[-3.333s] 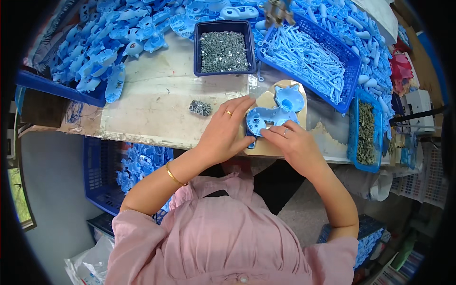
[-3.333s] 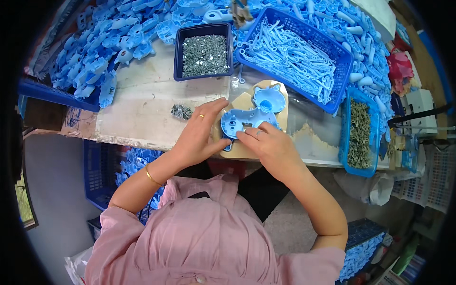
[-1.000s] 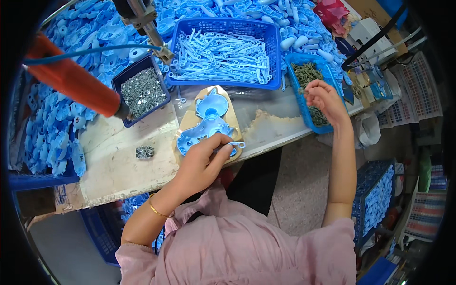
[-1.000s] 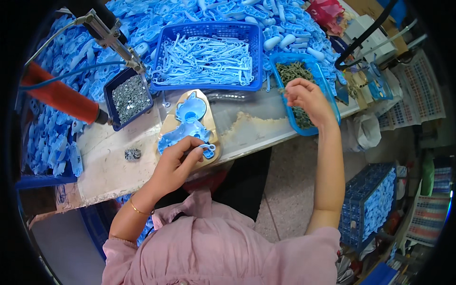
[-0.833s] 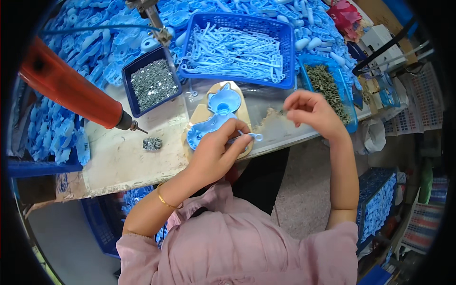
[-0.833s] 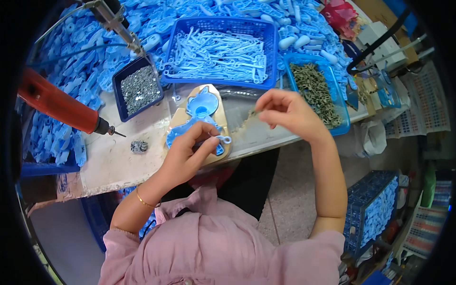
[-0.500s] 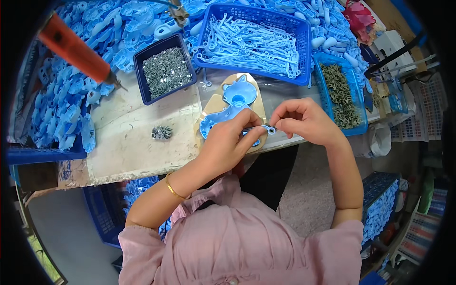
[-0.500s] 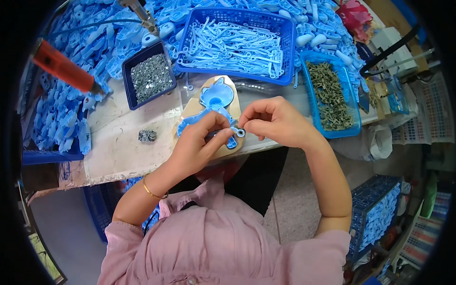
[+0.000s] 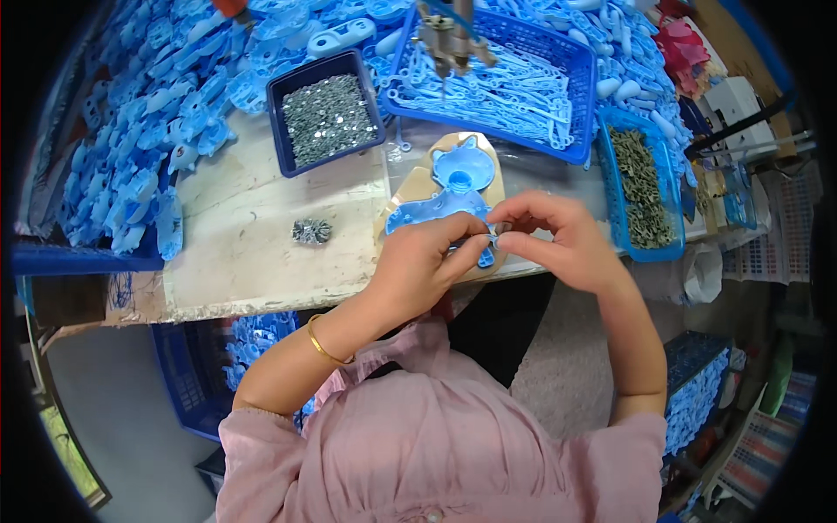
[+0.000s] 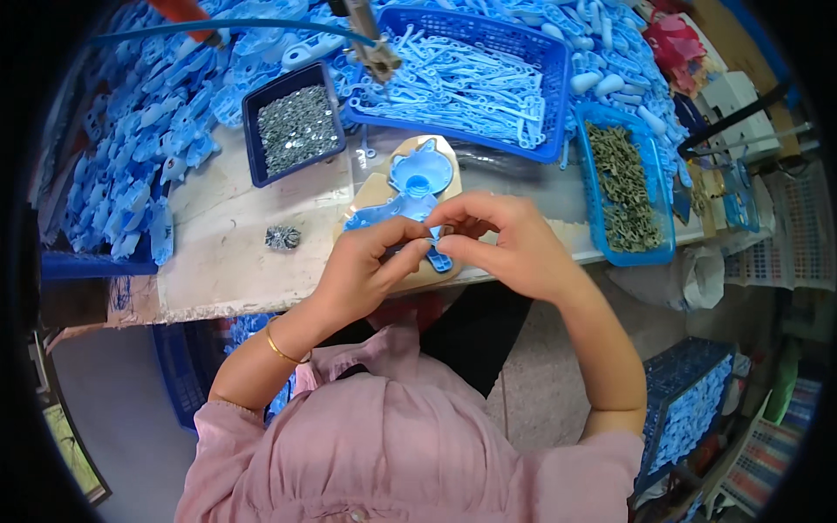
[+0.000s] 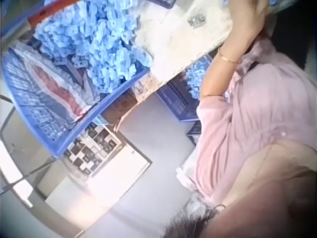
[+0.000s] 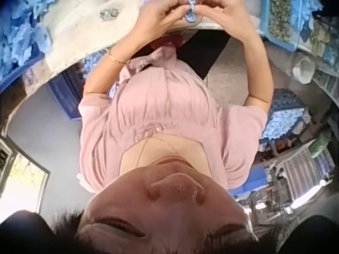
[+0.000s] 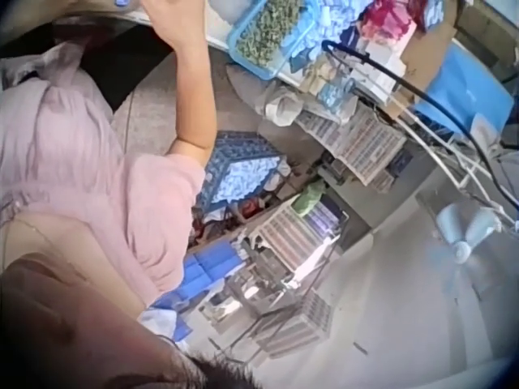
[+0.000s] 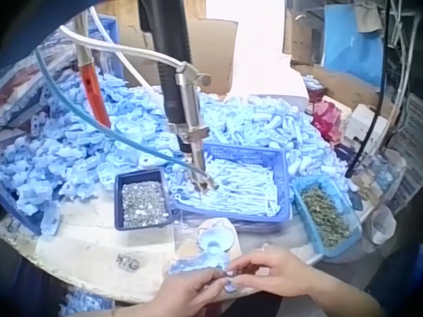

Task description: Assembling plastic toy parts by inserting small components using a specialized power tool at an industrial workbench.

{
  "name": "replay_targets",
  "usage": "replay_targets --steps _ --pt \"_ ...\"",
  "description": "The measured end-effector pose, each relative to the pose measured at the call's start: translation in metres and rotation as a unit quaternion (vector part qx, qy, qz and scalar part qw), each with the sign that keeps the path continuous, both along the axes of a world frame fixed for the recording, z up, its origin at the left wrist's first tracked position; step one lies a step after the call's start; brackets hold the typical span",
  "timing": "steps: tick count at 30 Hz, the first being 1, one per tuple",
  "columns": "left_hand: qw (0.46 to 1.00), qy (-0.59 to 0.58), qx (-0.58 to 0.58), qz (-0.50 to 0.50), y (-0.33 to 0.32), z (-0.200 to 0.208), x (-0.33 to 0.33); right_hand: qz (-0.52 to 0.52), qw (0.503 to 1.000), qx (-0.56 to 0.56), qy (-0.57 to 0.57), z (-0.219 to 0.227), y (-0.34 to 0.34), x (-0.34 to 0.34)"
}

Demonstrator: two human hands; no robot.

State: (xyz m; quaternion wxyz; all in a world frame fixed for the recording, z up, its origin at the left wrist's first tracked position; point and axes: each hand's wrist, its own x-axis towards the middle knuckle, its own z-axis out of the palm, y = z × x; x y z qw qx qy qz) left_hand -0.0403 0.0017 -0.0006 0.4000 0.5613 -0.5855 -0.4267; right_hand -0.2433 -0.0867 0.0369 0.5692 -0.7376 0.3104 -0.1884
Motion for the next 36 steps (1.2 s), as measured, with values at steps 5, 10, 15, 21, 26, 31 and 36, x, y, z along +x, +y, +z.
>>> replay_targets --steps 5,10,15,21,26,31,36 --pt "0.955 -0.206 -0.211 0.022 0.002 0.000 0.026 -0.058 0.997 0.043 0.026 -0.022 -0.011 0.005" --pt "0.938 -0.291 -0.185 0.035 0.004 -0.008 0.044 -0.042 0.996 0.064 0.053 -0.033 -0.021 0.018" --pt "0.936 -0.291 -0.187 0.061 0.001 -0.017 0.049 -0.049 0.993 0.056 0.093 -0.038 -0.025 0.037" --pt "0.934 -0.303 -0.179 0.066 -0.002 -0.019 0.047 -0.068 0.993 0.020 0.097 -0.038 -0.024 0.040" --pt "0.927 -0.317 -0.185 0.072 -0.001 -0.017 0.043 0.030 0.987 -0.046 0.149 -0.025 -0.031 0.043" --pt "0.927 -0.322 -0.181 0.073 -0.001 -0.018 0.041 0.131 0.967 -0.104 0.192 -0.020 -0.048 0.053" --pt "0.901 -0.380 -0.194 0.074 -0.001 -0.019 0.040 0.120 0.950 -0.106 0.267 -0.018 -0.040 0.058"
